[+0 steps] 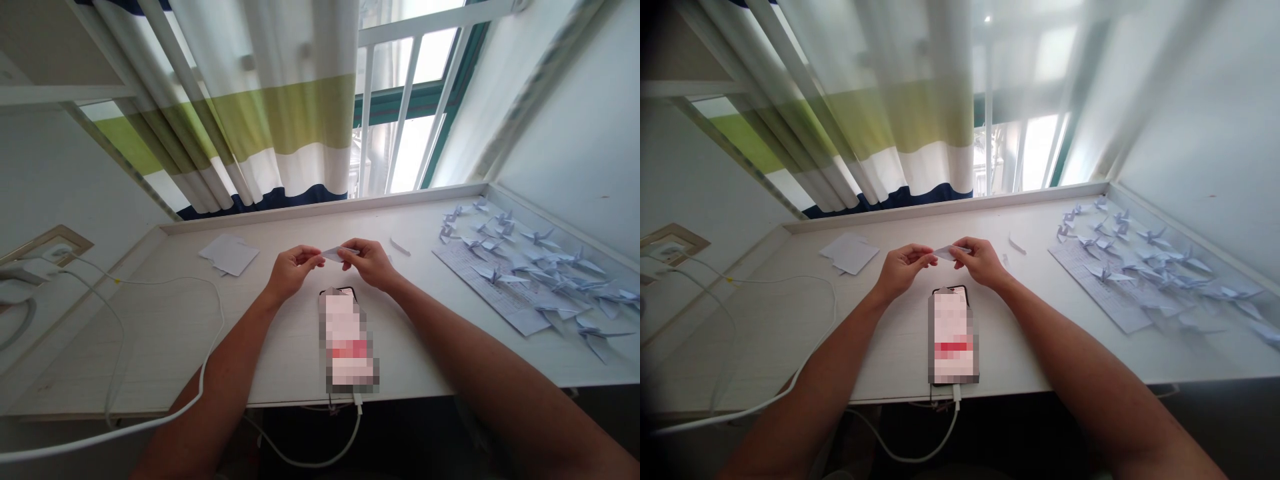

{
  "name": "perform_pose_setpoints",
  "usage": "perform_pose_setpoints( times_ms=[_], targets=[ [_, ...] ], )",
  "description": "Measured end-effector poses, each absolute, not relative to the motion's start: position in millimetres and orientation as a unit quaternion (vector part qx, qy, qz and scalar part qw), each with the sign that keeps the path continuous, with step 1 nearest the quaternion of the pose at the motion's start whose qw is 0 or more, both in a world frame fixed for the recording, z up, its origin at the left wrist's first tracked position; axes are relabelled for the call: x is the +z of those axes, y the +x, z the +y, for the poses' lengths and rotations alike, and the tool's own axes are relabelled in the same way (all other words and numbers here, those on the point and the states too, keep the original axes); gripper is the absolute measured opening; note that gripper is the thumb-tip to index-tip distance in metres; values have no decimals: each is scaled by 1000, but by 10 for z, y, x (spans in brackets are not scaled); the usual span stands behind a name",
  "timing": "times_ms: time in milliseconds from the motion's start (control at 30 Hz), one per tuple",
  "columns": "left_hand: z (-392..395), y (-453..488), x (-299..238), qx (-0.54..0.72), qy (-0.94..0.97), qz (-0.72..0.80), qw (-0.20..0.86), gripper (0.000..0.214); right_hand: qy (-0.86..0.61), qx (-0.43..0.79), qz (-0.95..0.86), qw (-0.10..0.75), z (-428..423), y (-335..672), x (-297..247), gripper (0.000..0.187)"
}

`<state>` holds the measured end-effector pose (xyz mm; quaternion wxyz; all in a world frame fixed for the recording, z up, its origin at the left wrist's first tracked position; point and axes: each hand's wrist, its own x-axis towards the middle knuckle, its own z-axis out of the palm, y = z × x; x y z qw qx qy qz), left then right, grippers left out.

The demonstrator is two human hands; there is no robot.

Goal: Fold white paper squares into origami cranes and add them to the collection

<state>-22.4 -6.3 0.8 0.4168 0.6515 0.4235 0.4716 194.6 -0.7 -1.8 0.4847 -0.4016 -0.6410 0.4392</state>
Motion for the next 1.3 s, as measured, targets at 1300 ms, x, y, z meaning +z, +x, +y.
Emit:
perform_pose_setpoints(
  times_ms=[1300],
  targets=[
    [-84, -171, 29, 426, 701, 419, 388, 31, -354, 515, -640, 448, -68, 1889, 11, 46]
  ],
)
